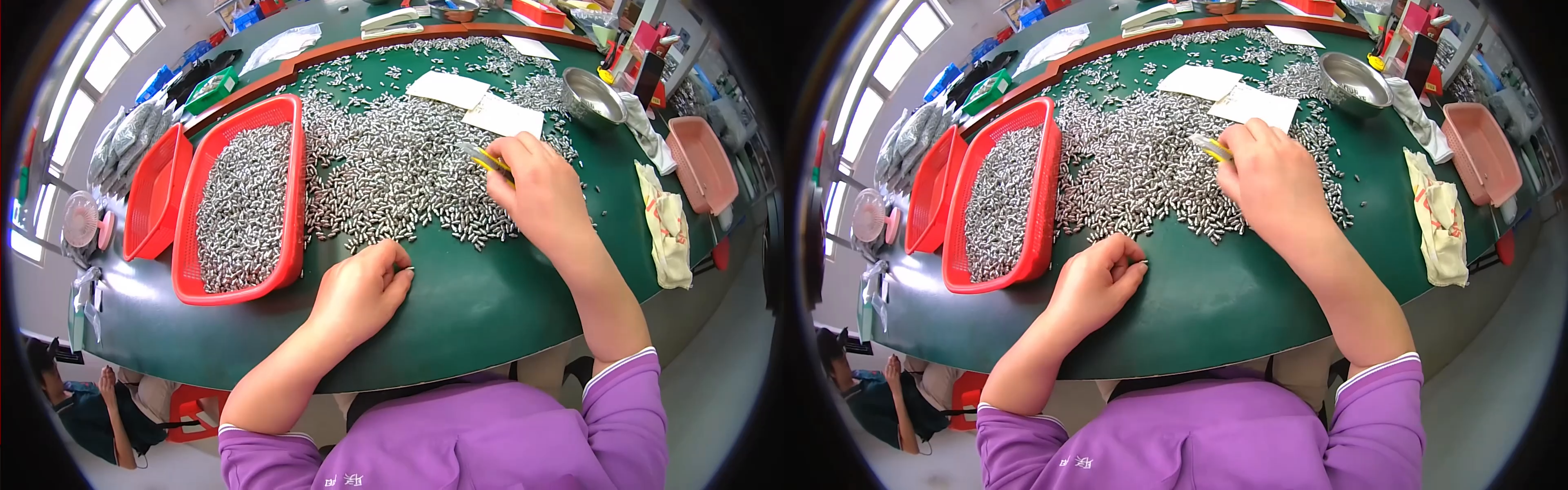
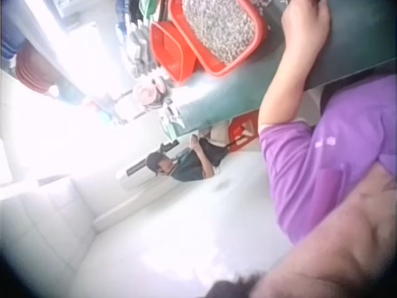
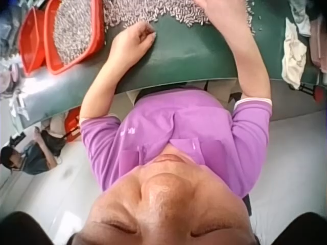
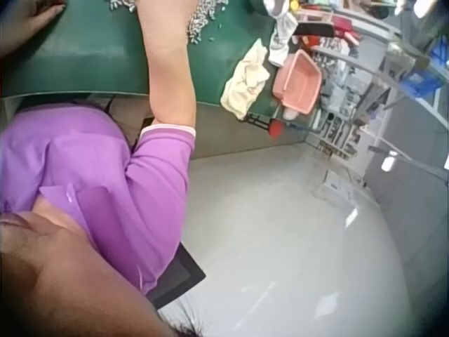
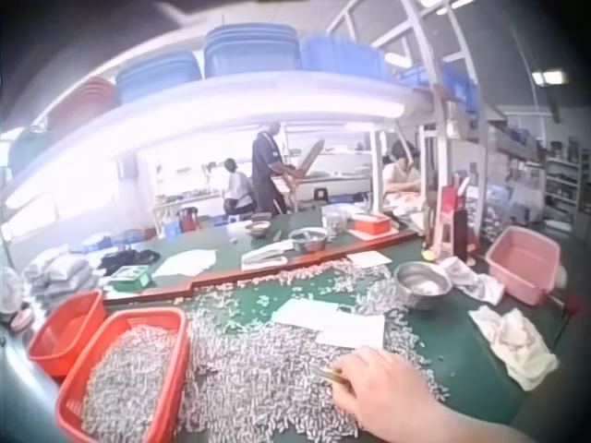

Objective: Manually sorting and inspecting small cylindrical metal components at a workbench in a factory.

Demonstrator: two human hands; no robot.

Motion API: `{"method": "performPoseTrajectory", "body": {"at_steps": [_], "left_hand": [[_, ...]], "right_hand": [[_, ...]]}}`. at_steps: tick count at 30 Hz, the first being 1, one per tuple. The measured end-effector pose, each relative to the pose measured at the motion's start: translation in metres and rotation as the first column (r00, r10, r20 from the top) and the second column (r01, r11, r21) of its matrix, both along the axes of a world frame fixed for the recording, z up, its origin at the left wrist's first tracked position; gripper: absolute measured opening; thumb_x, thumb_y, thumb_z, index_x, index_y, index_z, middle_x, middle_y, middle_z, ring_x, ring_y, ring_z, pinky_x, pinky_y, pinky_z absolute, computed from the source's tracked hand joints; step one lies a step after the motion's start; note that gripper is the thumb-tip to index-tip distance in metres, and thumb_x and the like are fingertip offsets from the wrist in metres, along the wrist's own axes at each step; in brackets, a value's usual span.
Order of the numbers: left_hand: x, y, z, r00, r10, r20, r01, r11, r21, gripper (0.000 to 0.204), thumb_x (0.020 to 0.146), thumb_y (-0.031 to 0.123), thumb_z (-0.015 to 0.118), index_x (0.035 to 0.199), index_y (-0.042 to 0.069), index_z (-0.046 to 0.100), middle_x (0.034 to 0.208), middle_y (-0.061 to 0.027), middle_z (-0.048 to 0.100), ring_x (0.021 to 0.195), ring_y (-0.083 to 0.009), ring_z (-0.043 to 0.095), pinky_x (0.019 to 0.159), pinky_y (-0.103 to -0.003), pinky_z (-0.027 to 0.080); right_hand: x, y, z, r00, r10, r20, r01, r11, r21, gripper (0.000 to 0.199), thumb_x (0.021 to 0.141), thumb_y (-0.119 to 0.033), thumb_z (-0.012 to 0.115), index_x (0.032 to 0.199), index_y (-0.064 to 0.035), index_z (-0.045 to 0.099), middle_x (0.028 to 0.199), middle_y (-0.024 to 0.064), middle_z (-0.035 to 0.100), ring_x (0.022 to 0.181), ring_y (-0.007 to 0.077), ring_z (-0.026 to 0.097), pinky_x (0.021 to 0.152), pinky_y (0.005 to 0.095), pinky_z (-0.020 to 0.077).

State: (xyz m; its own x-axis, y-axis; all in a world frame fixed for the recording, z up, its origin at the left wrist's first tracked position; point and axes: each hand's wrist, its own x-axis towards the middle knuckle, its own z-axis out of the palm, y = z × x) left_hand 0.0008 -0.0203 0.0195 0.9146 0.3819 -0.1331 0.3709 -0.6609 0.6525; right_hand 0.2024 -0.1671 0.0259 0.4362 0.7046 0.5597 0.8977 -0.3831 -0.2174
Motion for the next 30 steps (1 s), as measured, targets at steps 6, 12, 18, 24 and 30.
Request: {"method": "performPoseTrajectory", "body": {"at_steps": [6,12,18,24,30], "left_hand": [[-0.001,0.002,0.001,1.000,-0.008,-0.025,0.008,1.000,-0.022,0.017,0.085,0.016,0.065,0.098,0.006,0.060,0.073,-0.0084,0.059,0.067,-0.0258,0.060,0.064,-0.039,0.048],[0.000,0.002,0.003,1.000,-0.026,-0.011,0.026,0.999,-0.037,0.016,0.084,0.013,0.065,0.097,0.006,0.060,0.071,-0.0076,0.057,0.064,-0.0233,0.059,0.062,-0.037,0.047],[0.000,0.001,0.001,1.000,-0.025,-0.005,0.025,0.999,-0.033,0.011,0.083,0.011,0.065,0.090,0.005,0.059,0.069,-0.0069,0.055,0.061,-0.0209,0.056,0.060,-0.035,0.046],[-0.001,0.000,0.001,1.000,-0.024,0.005,0.024,1.000,-0.014,0.011,0.082,0.011,0.066,0.085,0.004,0.057,0.068,-0.0073,0.054,0.060,-0.0210,0.055,0.058,-0.035,0.045],[-0.001,-0.003,-0.002,1.000,0.018,0.023,-0.018,1.000,-0.025,0.012,0.081,0.012,0.067,0.082,0.005,0.057,0.066,-0.0073,0.054,0.058,-0.0211,0.055,0.057,-0.035,0.045]], "right_hand": [[-0.050,-0.010,0.004,0.829,0.275,-0.486,-0.374,0.920,-0.118,0.034,0.080,-0.014,0.063,0.113,-0.0093,0.055,0.096,0.0120,0.060,0.082,0.0301,0.063,0.073,0.0413,0.0522],[-0.063,-0.012,-0.004,0.850,0.263,-0.456,-0.419,0.862,-0.284,0.024,0.085,-0.021,0.066,0.106,-0.0110,0.060,0.090,0.0077,0.059,0.085,0.0273,0.063,0.072,0.0397,0.0518],[-0.064,-0.011,-0.012,0.860,0.333,-0.387,-0.430,0.881,-0.198,0.019,0.082,-0.014,0.063,0.098,-0.0067,0.055,0.085,0.0103,0.058,0.078,0.0289,0.064,0.066,0.0410,0.0538],[-0.066,-0.011,-0.015,0.823,0.387,-0.415,-0.476,0.869,-0.136,0.019,0.081,-0.013,0.061,0.099,-0.0062,0.058,0.086,0.0102,0.059,0.077,0.0291,0.064,0.068,0.0413,0.0542],[-0.068,-0.011,-0.013,0.794,0.366,-0.485,-0.483,0.865,-0.139,0.017,0.081,-0.014,0.061,0.096,-0.0059,0.060,0.087,0.0110,0.060,0.078,0.0302,0.065,0.069,0.0423,0.0543]]}}
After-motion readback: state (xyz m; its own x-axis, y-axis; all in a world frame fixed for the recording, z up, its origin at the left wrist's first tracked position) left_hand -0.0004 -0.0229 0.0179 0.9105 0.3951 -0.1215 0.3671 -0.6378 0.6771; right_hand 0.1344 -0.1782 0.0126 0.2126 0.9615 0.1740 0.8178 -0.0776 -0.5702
